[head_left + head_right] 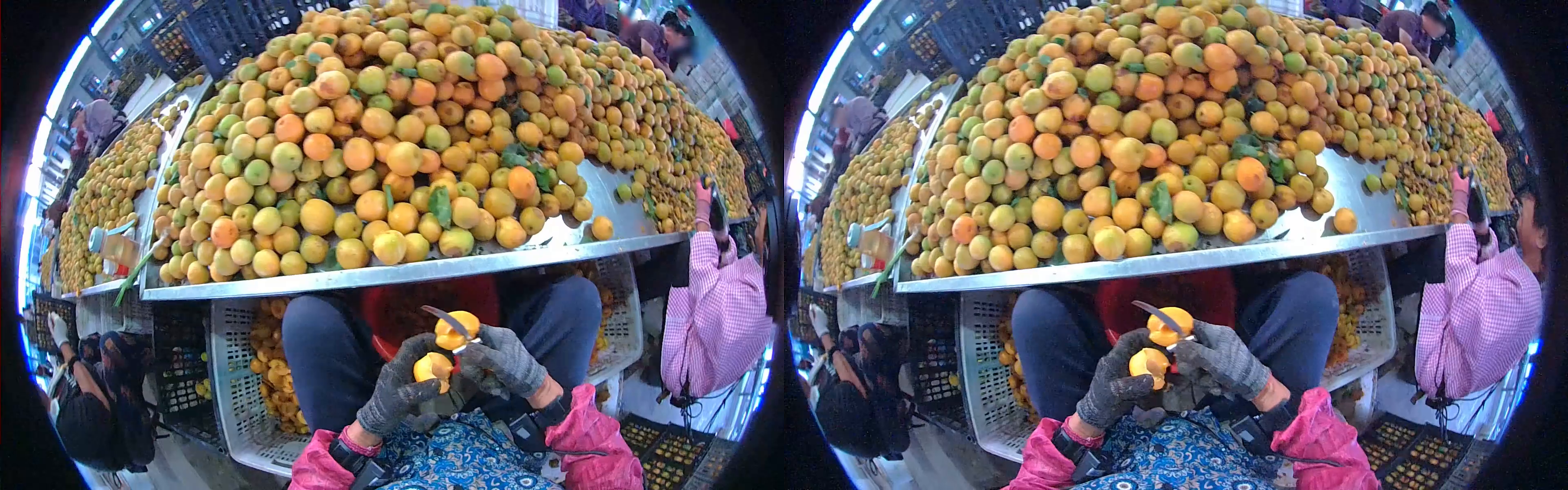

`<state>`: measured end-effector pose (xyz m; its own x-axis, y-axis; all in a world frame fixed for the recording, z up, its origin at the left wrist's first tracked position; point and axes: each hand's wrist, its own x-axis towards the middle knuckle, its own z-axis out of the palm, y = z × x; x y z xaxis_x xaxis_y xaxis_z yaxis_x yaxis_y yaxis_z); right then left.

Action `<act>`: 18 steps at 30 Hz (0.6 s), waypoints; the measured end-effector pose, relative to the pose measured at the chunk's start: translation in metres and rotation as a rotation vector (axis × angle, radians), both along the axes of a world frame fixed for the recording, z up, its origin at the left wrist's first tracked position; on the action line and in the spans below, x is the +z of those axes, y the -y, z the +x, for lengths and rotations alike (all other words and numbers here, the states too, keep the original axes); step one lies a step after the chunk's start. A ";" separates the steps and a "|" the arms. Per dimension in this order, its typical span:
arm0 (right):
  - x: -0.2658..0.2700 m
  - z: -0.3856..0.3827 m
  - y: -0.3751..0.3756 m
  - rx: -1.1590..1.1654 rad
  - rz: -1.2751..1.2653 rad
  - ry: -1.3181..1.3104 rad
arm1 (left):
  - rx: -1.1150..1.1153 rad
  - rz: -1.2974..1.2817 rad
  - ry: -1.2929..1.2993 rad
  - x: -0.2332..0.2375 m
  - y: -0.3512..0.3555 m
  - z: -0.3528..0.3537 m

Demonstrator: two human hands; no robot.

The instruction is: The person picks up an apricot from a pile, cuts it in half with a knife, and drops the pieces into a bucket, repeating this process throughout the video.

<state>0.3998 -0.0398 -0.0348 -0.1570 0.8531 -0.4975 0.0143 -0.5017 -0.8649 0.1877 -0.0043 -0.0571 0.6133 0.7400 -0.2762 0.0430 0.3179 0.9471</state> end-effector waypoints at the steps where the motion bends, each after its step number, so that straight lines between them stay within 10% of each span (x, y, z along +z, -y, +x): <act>1: 0.005 0.000 0.001 -0.030 0.006 -0.018 | -0.006 -0.151 0.134 0.001 0.000 -0.003; 6: 0.033 -0.015 -0.008 -0.104 0.015 -0.101 | 0.133 -0.646 0.624 -0.002 0.010 -0.013; 11: 0.075 -0.087 -0.053 0.147 0.652 0.118 | 0.402 -0.955 0.869 -0.004 0.029 -0.023; 14: 0.087 -0.092 -0.069 0.166 0.712 0.185 | 0.545 -0.874 0.678 0.002 0.034 -0.031; 18: 0.051 -0.077 -0.058 0.250 0.604 0.246 | 0.284 -0.982 0.911 0.002 0.025 -0.052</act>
<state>0.3228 0.0182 0.0165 -0.3284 0.9445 0.0063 0.2982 0.1100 -0.9481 0.1361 -0.0290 -0.0554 0.7200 0.6051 -0.3397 -0.6470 0.7624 -0.0133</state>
